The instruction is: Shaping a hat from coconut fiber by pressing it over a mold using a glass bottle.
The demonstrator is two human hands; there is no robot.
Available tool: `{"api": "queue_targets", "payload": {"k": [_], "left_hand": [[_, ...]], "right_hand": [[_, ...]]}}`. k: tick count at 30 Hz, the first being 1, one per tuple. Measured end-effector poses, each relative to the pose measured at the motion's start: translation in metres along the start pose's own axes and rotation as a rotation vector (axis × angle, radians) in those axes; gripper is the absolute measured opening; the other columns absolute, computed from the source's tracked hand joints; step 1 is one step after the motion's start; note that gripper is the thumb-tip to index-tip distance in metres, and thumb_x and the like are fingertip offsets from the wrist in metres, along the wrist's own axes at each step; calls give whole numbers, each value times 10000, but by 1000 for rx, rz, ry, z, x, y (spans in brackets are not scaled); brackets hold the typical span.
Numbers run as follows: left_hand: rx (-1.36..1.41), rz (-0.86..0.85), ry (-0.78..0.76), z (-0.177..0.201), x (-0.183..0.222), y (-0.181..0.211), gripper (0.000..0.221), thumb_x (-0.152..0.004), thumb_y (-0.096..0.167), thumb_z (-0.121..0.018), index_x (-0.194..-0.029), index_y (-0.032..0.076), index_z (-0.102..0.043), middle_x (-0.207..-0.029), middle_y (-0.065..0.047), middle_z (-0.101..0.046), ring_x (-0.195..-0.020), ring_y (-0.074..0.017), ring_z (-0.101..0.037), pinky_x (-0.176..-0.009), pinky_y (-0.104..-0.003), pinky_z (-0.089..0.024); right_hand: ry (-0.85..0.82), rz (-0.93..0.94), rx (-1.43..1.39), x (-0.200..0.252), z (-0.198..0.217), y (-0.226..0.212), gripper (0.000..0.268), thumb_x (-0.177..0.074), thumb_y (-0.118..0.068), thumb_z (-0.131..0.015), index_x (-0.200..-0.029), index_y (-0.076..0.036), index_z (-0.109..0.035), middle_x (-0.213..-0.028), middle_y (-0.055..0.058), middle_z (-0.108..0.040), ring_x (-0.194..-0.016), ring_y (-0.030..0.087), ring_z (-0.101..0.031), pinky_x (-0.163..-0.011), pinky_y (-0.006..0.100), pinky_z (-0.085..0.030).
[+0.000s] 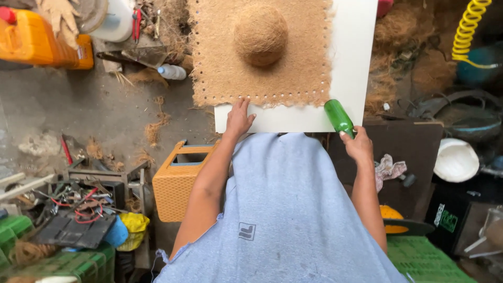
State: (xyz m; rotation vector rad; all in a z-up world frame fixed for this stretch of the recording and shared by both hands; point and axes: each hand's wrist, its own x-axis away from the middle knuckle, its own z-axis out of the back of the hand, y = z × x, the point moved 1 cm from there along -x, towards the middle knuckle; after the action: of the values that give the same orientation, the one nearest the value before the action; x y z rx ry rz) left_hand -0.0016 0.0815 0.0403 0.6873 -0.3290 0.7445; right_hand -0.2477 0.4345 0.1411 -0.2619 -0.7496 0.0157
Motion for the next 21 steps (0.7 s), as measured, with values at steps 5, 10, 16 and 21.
{"api": "queue_targets", "payload": {"k": [5,10,16,21], "left_hand": [[-17,-139,-11,-2,-2,3,606,-925,345,-722,-1461,135,-534,-1450,-160,-543,-1355,-350,-553,-1108,-497,-483],[-79,-312,-58,-39,-12,2,428,-884,220,-725,-1304,199,-640,-1115,-66,-688,-1082,-296,-699,-946,-432,-569],[-105,-468,-186,-33,-3,46,218,-942,294,-698,-1153,240,-699,-848,-40,-743,-869,-290,-750,-805,-447,-605],[-203,-577,-273,-17,4,90,187,-982,301,-663,-1150,224,-698,-784,-55,-743,-817,-297,-754,-769,-442,-608]], "right_hand": [[-6,-44,-13,3,-4,14,568,-919,-428,-715,-1393,-134,-605,-910,61,-777,-1054,298,-717,-907,466,-544],[23,-217,-98,65,19,3,540,-926,-404,-698,-1351,-79,-621,-915,94,-787,-1054,316,-725,-922,483,-534],[31,-360,-198,109,27,41,514,-944,-371,-682,-1308,-11,-635,-1080,193,-749,-1148,400,-671,-979,536,-509],[29,-503,-267,114,3,117,525,-952,-432,-644,-1316,-54,-650,-1306,212,-681,-1275,392,-604,-1033,524,-499]]}}
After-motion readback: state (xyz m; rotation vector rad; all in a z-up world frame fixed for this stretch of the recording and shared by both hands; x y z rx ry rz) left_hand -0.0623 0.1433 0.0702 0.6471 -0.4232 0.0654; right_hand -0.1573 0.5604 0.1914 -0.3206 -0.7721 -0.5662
